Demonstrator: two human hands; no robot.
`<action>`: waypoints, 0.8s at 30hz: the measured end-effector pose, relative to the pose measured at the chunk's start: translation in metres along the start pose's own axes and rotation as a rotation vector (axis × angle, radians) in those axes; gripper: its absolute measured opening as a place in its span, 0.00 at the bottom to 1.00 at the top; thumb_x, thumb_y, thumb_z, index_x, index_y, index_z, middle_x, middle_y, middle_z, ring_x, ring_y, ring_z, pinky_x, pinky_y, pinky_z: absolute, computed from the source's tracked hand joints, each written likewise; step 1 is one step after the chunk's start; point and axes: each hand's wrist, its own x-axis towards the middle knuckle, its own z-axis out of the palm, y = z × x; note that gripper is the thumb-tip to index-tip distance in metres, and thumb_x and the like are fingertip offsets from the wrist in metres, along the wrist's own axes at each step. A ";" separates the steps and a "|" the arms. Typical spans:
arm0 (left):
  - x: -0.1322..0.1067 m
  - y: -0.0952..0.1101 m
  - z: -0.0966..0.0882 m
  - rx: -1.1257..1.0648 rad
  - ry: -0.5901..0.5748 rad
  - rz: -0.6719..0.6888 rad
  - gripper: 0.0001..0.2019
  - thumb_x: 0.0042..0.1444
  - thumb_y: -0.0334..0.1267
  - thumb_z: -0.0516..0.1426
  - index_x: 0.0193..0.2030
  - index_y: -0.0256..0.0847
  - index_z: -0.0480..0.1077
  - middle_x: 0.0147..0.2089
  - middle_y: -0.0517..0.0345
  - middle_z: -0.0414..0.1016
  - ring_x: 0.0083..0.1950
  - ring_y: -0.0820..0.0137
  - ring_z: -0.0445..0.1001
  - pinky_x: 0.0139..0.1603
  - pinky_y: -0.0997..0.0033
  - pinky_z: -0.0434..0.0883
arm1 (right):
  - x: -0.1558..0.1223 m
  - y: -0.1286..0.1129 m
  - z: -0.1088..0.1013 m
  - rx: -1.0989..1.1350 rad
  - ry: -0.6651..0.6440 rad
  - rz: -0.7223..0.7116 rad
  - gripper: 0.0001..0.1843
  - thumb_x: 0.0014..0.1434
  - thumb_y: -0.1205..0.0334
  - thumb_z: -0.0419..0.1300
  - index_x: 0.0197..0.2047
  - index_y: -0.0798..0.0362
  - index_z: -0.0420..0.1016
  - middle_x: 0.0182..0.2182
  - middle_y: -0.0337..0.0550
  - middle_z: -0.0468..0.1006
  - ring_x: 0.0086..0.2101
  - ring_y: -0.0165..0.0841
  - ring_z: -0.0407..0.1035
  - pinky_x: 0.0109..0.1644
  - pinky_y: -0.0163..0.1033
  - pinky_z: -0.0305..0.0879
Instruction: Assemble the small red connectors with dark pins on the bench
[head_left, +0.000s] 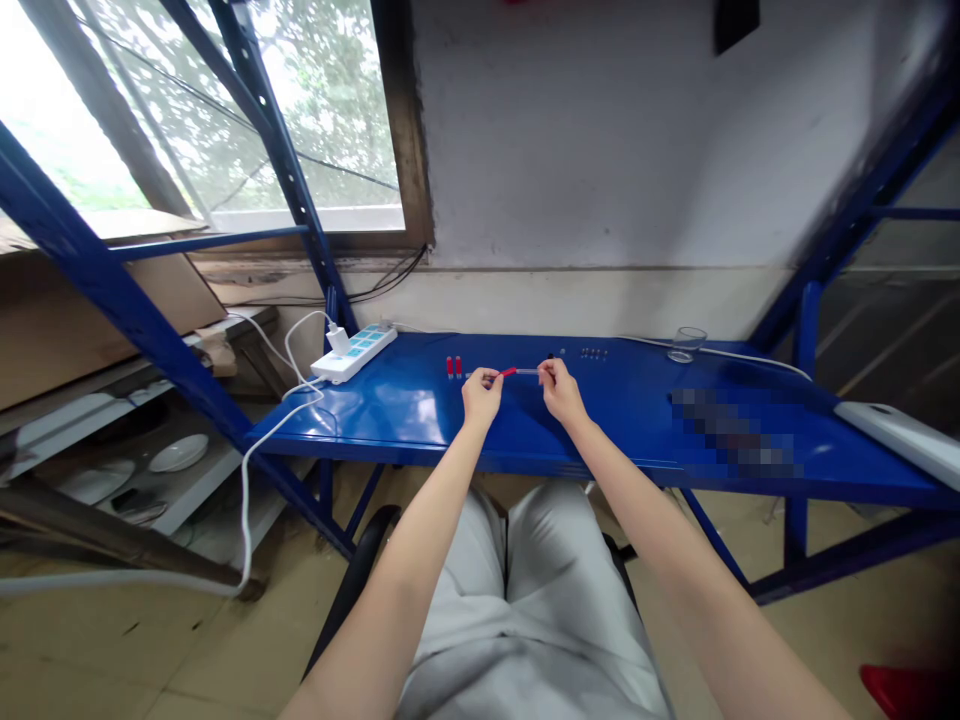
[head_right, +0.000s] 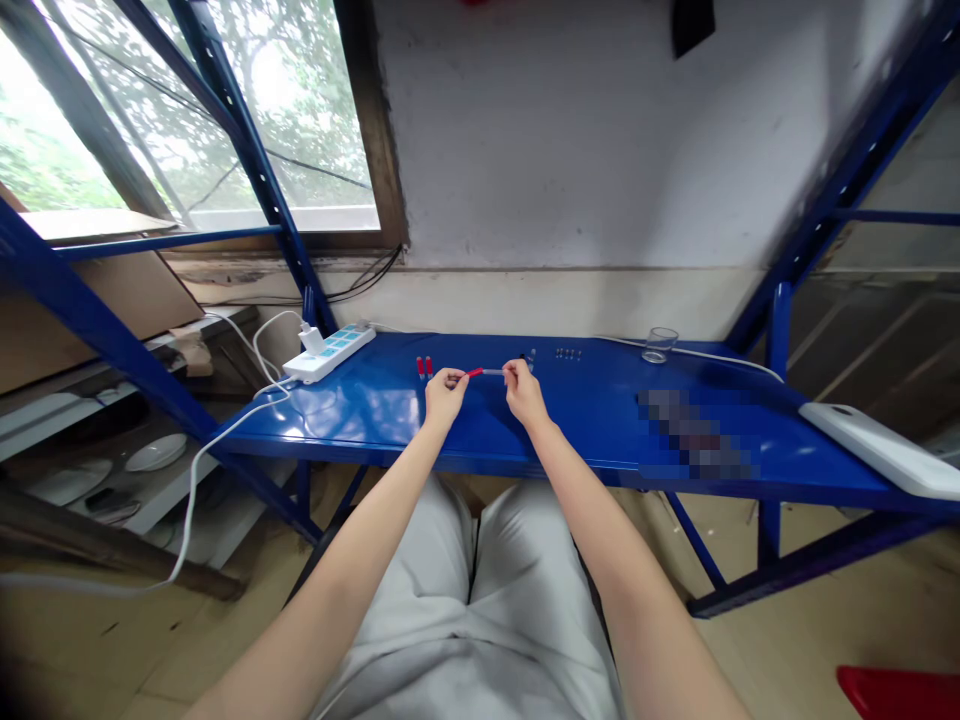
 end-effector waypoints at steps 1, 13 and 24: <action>0.000 0.000 0.000 0.000 0.001 0.000 0.06 0.50 0.36 0.56 0.33 0.36 0.70 0.32 0.56 0.74 0.31 0.75 0.70 0.34 0.76 0.68 | 0.000 0.000 0.000 -0.003 -0.004 0.008 0.14 0.61 0.56 0.40 0.42 0.52 0.60 0.30 0.42 0.69 0.29 0.30 0.64 0.37 0.35 0.60; 0.003 -0.009 0.004 -0.045 -0.028 0.002 0.06 0.50 0.36 0.56 0.34 0.37 0.71 0.33 0.55 0.74 0.34 0.74 0.71 0.38 0.74 0.69 | 0.001 0.001 0.000 -0.008 0.003 0.057 0.13 0.61 0.57 0.40 0.41 0.52 0.60 0.29 0.42 0.69 0.29 0.30 0.65 0.38 0.36 0.61; 0.001 -0.003 0.006 -0.257 -0.172 -0.162 0.15 0.52 0.29 0.54 0.47 0.35 0.69 0.46 0.47 0.74 0.38 0.72 0.74 0.40 0.71 0.70 | 0.000 0.002 0.003 0.074 -0.034 -0.017 0.11 0.60 0.57 0.42 0.40 0.52 0.60 0.28 0.40 0.69 0.27 0.28 0.64 0.35 0.34 0.61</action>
